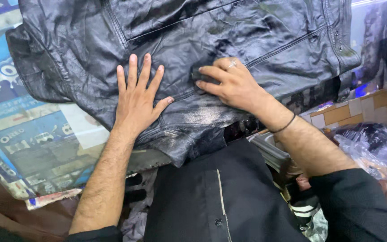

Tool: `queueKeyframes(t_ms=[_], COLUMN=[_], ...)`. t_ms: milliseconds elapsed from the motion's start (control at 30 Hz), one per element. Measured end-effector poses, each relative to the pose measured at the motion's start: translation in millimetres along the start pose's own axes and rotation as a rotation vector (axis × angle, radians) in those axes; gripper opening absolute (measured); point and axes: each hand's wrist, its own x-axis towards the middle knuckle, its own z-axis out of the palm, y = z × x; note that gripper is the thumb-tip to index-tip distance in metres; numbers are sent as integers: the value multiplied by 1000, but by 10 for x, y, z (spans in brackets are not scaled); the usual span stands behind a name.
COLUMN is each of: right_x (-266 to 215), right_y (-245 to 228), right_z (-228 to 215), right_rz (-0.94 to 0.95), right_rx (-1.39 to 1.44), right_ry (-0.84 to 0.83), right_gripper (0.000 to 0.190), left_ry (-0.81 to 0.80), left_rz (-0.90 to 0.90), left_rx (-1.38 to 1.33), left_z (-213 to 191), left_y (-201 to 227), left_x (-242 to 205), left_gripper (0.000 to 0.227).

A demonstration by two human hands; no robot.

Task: The person scrubs a black leather jacket laid on a workbench using a small black sponge, repeatedly dipping it into a container of dark liquid. The person wipes the front, collar, and sleeves of the jacket, occasionally adjusting its position on the table.

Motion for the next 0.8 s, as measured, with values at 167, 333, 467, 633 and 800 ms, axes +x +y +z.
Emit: queueKeyframes(t_ms=[167, 333, 467, 633, 800], right_x=[101, 174, 341, 571, 706], right_y=[193, 353, 407, 383, 263], right_z=[143, 250, 331, 349, 398], right_rz=[203, -177, 255, 12, -41], right_rx=[-151, 25, -134, -56, -38], right_ry=[115, -36, 88, -26, -59], right_gripper=[25, 21, 28, 11, 29], left_ry=[21, 18, 134, 110, 199], left_rz=[-1, 0, -48, -109, -141], left_rx=[-20, -55, -228, -97, -114], left_z=[45, 56, 57, -50, -24], left_y=[-15, -28, -69, -245, -331], left_x=[-44, 12, -20, 48, -10], left_gripper=[81, 80, 81, 85, 80])
